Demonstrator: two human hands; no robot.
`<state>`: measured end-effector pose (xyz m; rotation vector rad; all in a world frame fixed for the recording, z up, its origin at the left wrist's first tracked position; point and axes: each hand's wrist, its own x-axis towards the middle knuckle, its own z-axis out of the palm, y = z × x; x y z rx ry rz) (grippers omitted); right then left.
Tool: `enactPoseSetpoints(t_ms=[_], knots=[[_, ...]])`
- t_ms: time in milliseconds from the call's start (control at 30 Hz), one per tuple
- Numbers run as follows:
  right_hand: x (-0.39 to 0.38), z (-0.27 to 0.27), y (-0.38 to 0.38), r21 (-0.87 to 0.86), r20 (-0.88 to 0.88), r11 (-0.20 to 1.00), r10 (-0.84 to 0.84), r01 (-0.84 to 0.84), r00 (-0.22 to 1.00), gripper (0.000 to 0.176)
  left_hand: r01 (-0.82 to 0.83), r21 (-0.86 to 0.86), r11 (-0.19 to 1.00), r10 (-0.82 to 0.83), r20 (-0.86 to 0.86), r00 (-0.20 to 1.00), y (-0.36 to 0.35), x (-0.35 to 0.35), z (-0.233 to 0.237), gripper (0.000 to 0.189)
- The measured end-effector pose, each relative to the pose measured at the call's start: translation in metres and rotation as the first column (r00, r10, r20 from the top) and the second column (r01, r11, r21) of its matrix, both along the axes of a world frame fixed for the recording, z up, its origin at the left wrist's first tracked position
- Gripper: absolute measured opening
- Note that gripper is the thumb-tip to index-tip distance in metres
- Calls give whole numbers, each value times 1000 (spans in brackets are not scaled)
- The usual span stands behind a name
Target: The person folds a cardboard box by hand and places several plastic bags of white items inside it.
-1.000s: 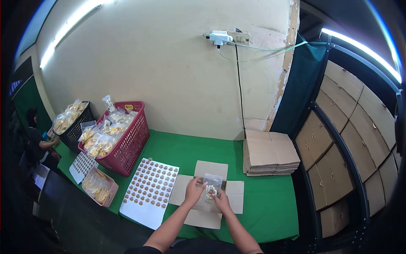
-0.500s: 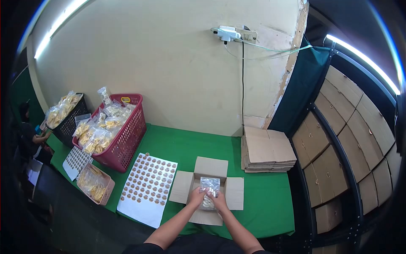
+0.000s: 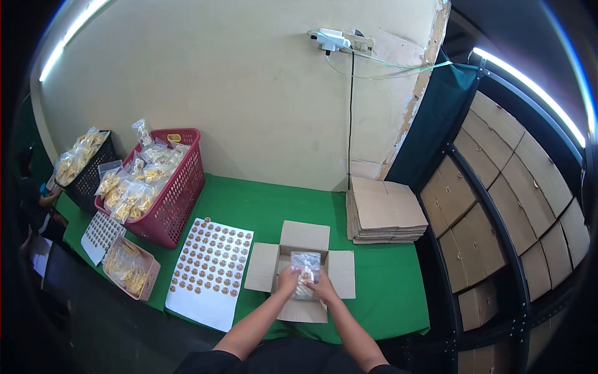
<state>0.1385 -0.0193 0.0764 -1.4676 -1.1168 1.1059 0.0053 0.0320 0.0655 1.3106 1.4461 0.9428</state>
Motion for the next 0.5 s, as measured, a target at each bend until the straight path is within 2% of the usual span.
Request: enactPoseSetpoints(t_ms=[33, 67, 133, 167, 200, 233, 267, 300, 333, 367, 400, 433, 500], knots=[[2, 2, -2, 1, 0, 1000, -6, 6, 1000, 53, 0, -118, 993, -1, -5, 1000, 7, -7, 7, 35], [8, 6, -1, 3, 28, 998, -58, 58, 998, 50, 6, -115, 993, -7, -6, 1000, 11, -13, 3, 35], [24, 15, -2, 13, 86, 987, -160, 160, 983, 47, -45, -99, 994, 31, -138, 990, 34, -15, -18, 38], [37, 1, 0, 60, 190, 976, -216, 208, 958, 45, -1, -75, 997, -13, -185, 983, 41, -14, -32, 40], [39, 5, -6, 67, 194, 975, -220, 211, 956, 45, 3, -69, 998, -15, -179, 984, 44, -9, -40, 40], [41, 13, -14, 85, 571, 958, -271, 273, 775, 48, 6, -78, 997, -20, -190, 982, 47, -5, -46, 41], [42, 19, -17, 127, 847, 937, -273, 326, 457, 52, 9, -87, 996, -27, -201, 979, 51, 1, -52, 42], [42, 14, -16, -20, 856, 914, -193, 404, 479, 61, 24, -95, 995, -46, -237, 970, 56, 10, -66, 45], [47, -1, -15, -12, 859, 912, -200, 409, 471, 61, 30, -89, 996, -50, -230, 972, 56, 17, -65, 45], [56, -26, -13, -14, 752, 949, -197, 314, 630, 61, 83, -210, 974, -127, -203, 971, 53, 26, -61, 48], [58, -27, -12, 0, 620, 977, -168, 214, 767, 62, 135, -329, 935, -199, -168, 966, 49, 35, -63, 53], [58, -30, -14, -19, 608, 978, -152, 207, 779, 64, 87, -296, 951, -142, -172, 975, 43, 45, -65, 61], [58, -34, -17, -19, 605, 978, -156, 209, 781, 65, 58, -279, 958, -122, -218, 968, 28, 57, -56, 60]])
